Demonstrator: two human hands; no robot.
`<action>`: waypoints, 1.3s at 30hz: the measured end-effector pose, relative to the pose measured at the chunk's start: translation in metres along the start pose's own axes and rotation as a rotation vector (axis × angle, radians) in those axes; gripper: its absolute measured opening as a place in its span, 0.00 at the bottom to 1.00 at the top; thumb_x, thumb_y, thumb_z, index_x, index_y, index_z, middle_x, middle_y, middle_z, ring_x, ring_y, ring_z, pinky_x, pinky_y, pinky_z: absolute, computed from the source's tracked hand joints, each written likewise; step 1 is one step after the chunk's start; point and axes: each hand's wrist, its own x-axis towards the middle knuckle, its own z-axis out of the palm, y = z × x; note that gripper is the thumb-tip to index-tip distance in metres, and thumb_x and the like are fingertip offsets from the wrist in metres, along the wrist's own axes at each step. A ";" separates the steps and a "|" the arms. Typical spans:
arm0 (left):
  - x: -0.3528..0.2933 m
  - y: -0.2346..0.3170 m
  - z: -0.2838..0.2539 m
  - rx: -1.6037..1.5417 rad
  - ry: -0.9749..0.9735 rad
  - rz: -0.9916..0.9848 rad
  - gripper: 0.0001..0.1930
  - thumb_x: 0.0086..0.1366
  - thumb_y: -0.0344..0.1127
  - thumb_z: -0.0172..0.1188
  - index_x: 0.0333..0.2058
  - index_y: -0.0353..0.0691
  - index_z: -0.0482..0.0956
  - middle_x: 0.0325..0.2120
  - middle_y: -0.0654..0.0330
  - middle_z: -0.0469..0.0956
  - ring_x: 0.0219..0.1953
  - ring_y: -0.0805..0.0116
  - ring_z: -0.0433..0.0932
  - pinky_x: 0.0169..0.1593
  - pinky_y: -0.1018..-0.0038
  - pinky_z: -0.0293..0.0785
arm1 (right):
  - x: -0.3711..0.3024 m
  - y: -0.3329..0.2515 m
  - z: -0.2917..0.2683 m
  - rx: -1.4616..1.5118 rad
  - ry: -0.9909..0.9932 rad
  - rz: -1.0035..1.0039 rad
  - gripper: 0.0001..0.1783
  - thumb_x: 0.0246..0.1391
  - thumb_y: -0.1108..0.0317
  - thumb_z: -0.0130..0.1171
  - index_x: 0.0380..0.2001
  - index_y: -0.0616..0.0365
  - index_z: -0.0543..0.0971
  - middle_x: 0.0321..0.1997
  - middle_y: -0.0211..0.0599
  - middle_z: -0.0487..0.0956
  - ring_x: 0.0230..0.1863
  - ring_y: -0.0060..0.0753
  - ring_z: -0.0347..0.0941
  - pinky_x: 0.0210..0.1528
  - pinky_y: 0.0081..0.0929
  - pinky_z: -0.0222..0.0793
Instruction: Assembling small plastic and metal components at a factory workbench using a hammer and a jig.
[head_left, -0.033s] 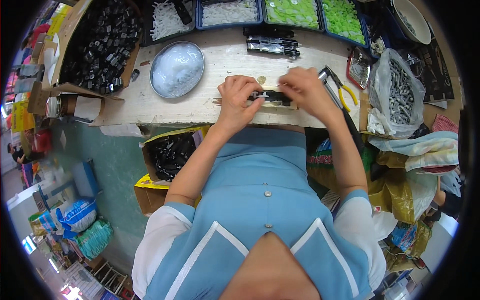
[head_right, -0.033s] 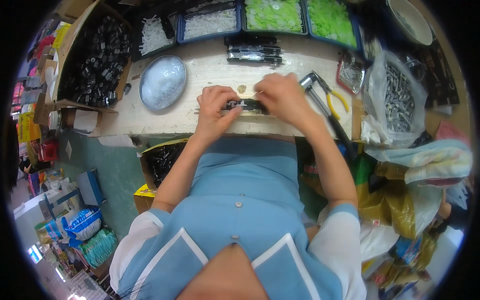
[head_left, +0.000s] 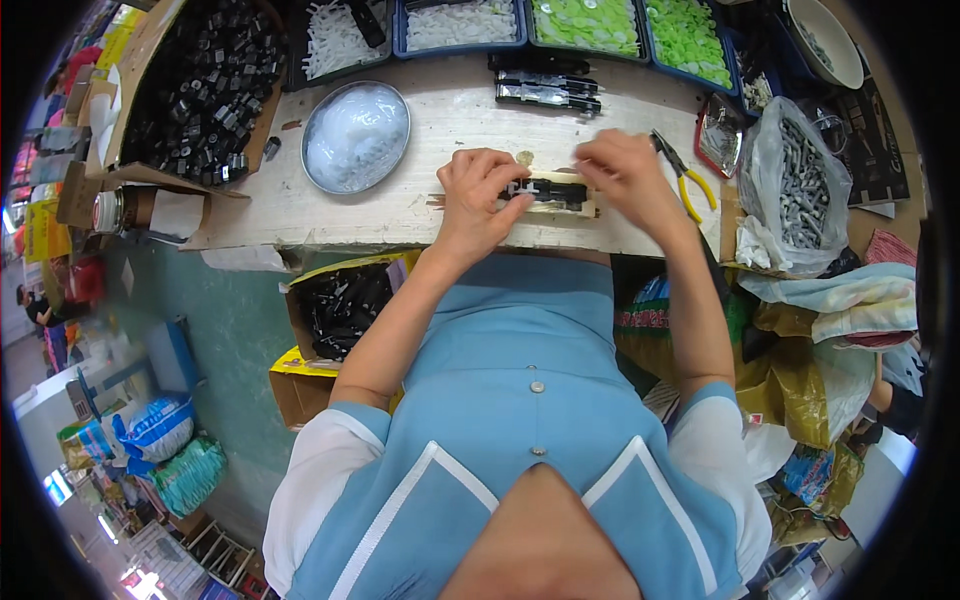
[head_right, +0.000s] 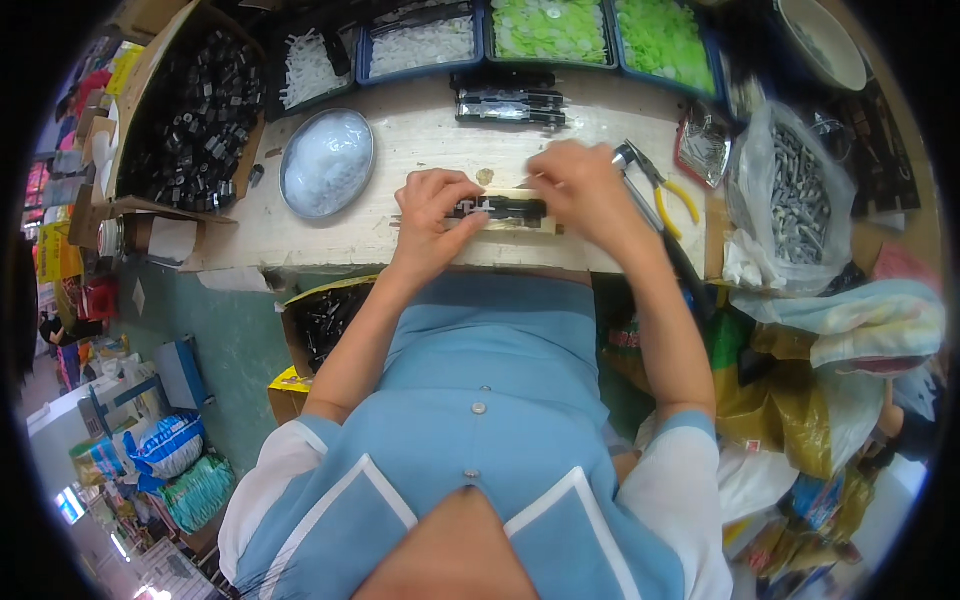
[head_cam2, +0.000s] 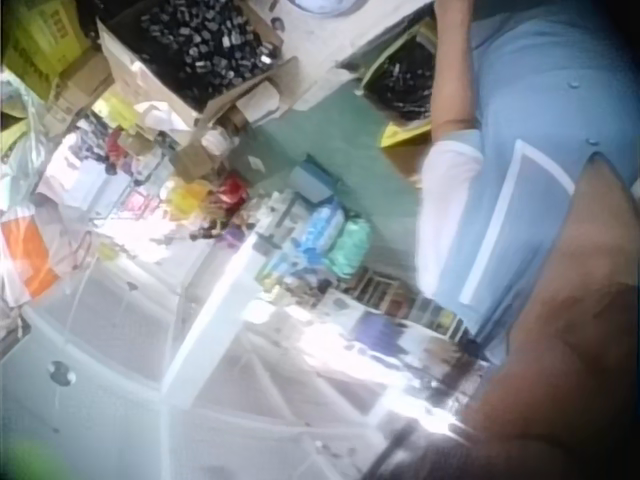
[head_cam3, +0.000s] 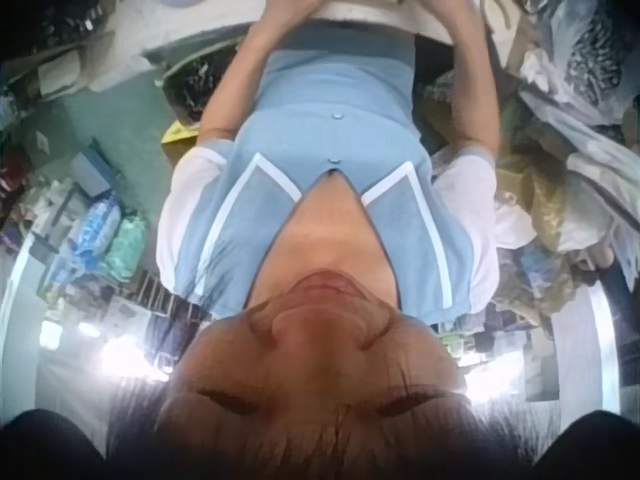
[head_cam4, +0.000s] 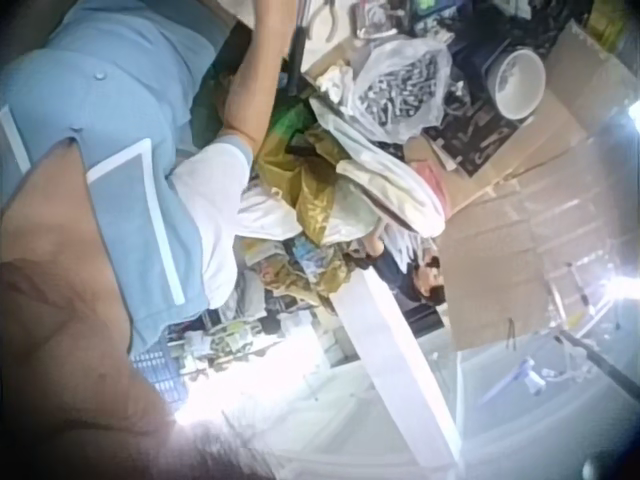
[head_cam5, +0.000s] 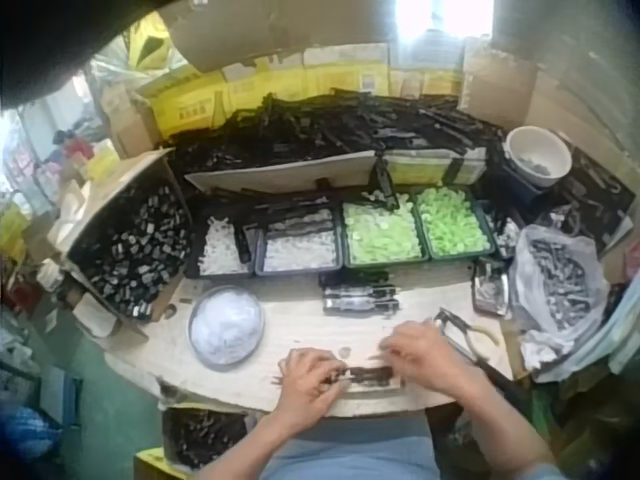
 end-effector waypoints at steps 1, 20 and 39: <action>0.000 -0.001 0.000 0.002 -0.002 0.003 0.08 0.43 0.31 0.62 0.27 0.45 0.76 0.31 0.68 0.71 0.41 0.66 0.64 0.44 0.68 0.52 | -0.004 0.010 -0.010 -0.010 0.028 0.024 0.04 0.44 0.72 0.57 0.25 0.60 0.75 0.21 0.35 0.71 0.24 0.34 0.68 0.29 0.27 0.59; 0.013 -0.017 -0.021 0.041 -0.155 0.073 0.07 0.48 0.35 0.61 0.29 0.47 0.79 0.32 0.65 0.71 0.38 0.64 0.66 0.41 0.67 0.57 | -0.148 0.213 -0.164 -0.980 0.038 0.955 0.20 0.49 0.54 0.50 0.46 0.47 0.71 0.45 0.42 0.71 0.48 0.49 0.66 0.44 0.48 0.62; 0.151 -0.179 -0.140 0.832 0.170 -0.305 0.10 0.54 0.35 0.51 0.28 0.40 0.80 0.31 0.51 0.75 0.38 0.48 0.73 0.40 0.59 0.70 | -0.166 0.224 -0.178 -0.715 0.338 0.999 0.17 0.46 0.58 0.47 0.38 0.51 0.75 0.39 0.42 0.76 0.42 0.46 0.71 0.42 0.44 0.64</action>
